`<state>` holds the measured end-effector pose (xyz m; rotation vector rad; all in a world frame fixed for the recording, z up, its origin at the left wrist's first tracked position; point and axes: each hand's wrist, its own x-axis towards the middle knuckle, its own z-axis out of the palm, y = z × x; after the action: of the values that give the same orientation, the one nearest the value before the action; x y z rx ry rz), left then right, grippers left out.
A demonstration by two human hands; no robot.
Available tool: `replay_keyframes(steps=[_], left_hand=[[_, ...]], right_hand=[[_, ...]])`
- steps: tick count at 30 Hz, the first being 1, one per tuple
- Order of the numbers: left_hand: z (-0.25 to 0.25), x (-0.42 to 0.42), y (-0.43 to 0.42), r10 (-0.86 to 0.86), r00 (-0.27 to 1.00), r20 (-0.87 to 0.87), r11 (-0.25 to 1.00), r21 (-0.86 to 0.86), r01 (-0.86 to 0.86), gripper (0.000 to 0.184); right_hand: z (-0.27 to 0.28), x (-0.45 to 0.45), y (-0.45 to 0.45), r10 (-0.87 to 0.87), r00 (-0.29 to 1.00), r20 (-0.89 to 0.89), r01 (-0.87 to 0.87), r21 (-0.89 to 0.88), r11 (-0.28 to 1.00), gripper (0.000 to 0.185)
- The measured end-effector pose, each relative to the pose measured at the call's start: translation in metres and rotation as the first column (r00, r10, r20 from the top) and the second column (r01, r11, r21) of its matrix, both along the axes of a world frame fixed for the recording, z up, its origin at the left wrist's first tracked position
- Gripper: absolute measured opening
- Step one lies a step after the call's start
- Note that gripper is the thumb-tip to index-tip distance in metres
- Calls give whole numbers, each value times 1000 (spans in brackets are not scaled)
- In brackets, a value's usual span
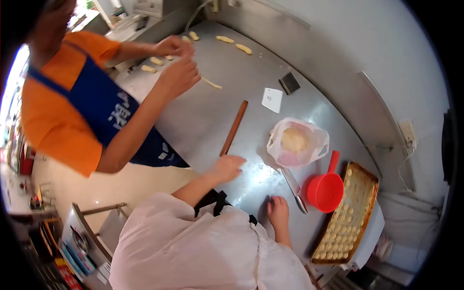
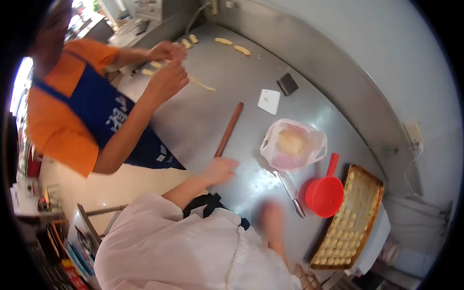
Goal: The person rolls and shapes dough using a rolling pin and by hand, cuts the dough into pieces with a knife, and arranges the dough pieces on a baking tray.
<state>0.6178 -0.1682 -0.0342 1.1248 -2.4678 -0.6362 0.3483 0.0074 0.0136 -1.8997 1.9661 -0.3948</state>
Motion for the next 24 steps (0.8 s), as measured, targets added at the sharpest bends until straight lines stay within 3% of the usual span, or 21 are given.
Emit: replay_keyframes(steps=[4,5,7,9,13,15,18,24], left_hand=[[22,52,-55,204,978,-37,963,186,-194,40],[12,66,-66,181,983,-39,967,192,-170,40],[-21,91,-79,300,946,-123,954,68,-293,32],[-38,106,-89,296,950,-103,955,28,-294,28],[-31,108,-92,291,957,-15,951,-103,-291,18],[-27,111,-95,299,954,-19,952,-70,-299,18],[-22,110,-93,319,948,-11,947,-30,-319,18],[-20,110,-100,327,945,1,944,-41,-326,19]], right_hand=[[13,47,-71,-44,994,100,42,25,999,26],[25,64,-97,-63,987,146,54,63,997,26],[10,83,-148,-39,984,172,51,-68,996,28],[8,88,-215,44,984,175,-19,-145,989,31],[-24,83,-365,-21,998,60,28,-119,993,48],[-30,74,-419,-162,984,-69,158,-64,985,59],[-26,66,-462,-275,923,-270,334,202,921,79],[-51,54,-487,-88,952,-292,147,187,971,63]])
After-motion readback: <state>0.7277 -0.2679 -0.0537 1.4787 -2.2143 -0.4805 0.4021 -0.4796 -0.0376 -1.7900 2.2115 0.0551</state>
